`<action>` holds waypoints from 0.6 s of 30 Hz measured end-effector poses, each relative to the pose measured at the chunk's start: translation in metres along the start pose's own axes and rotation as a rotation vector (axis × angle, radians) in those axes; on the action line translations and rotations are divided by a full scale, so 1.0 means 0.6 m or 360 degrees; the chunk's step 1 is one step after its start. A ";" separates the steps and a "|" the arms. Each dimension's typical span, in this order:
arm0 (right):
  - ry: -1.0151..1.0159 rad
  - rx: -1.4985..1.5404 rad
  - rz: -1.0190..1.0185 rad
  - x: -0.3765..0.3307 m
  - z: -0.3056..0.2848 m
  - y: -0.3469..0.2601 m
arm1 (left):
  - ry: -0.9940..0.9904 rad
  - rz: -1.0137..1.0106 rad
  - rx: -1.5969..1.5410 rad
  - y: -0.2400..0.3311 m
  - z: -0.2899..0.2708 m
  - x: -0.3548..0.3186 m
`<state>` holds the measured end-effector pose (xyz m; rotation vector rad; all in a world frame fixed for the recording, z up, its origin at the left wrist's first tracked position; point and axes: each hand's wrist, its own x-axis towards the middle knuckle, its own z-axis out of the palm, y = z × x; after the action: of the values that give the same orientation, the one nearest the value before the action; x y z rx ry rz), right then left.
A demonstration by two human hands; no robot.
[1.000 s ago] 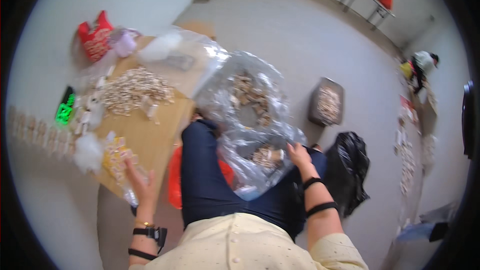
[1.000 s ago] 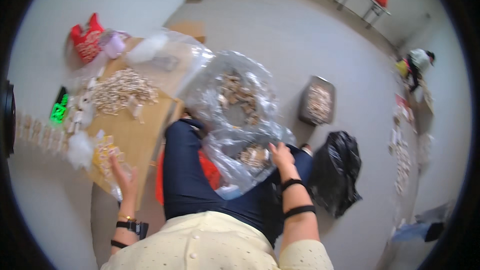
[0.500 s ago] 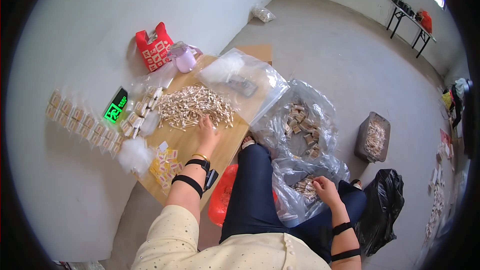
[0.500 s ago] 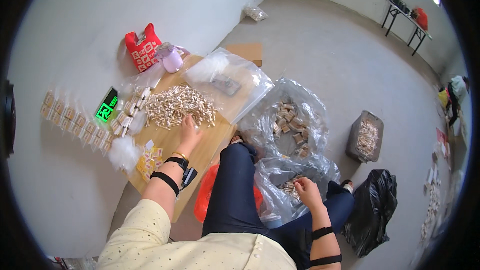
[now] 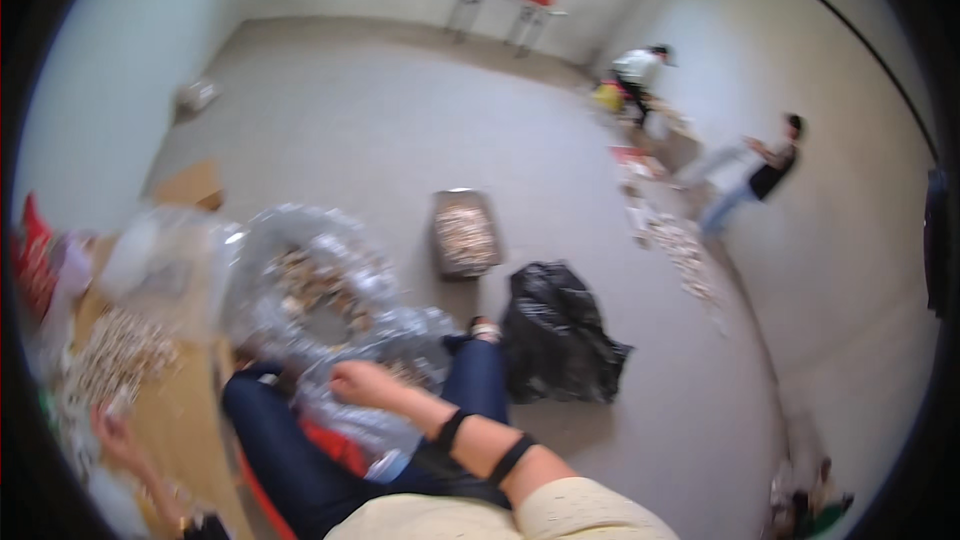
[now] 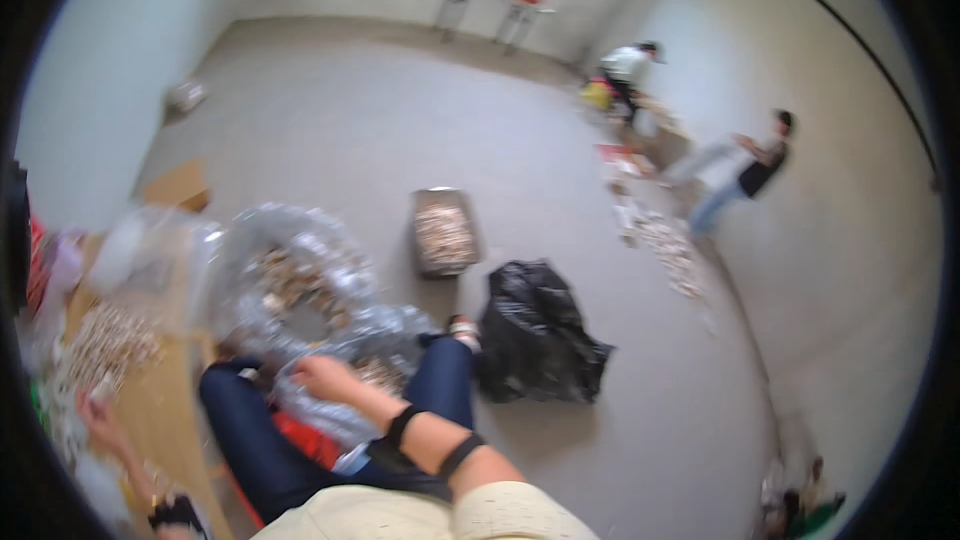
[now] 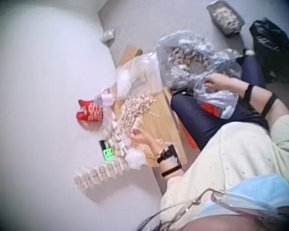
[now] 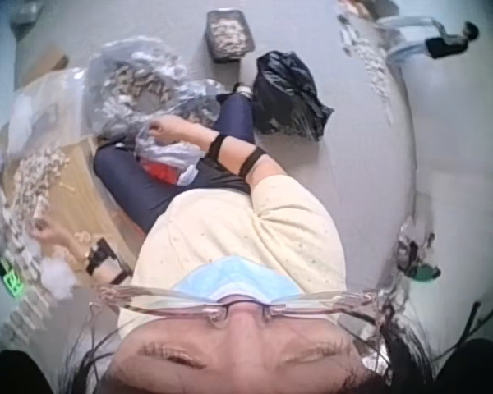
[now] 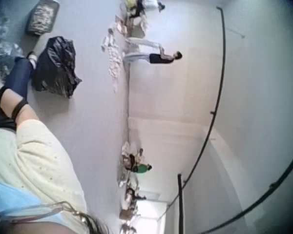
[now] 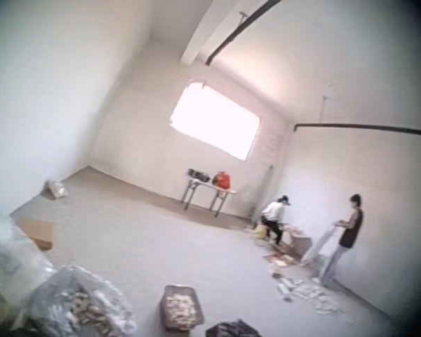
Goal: The person sits on the floor and repeatedly picks up small bundles of wooden sticks, places them into clear plastic bags, and seals them. The person then stacks the finished packages on a wooden board. Other people are visible in the background performing similar tasks.
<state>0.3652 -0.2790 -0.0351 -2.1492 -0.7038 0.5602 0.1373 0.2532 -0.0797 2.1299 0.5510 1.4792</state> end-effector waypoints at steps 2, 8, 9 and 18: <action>0.0065 0.0219 -0.0206 -0.006 -0.004 -0.037 | -0.0264 -0.0569 -0.0629 0.247 0.049 0.017; -0.0154 0.0802 -0.0592 -0.037 -0.070 -0.198 | -0.1235 -0.0591 -0.1264 0.567 0.187 -0.036; -0.0089 0.0645 -0.0580 -0.042 -0.074 -0.189 | -0.1253 -0.0620 -0.1374 0.594 0.205 -0.040; 0.0337 0.1068 -0.0387 -0.132 -0.143 -0.159 | -0.1523 -0.0863 -0.1761 0.715 0.264 -0.112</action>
<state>0.3290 -0.3258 0.1037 -1.4471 -0.5476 0.3610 0.2858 -0.1544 0.0792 1.3332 -0.0886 0.1942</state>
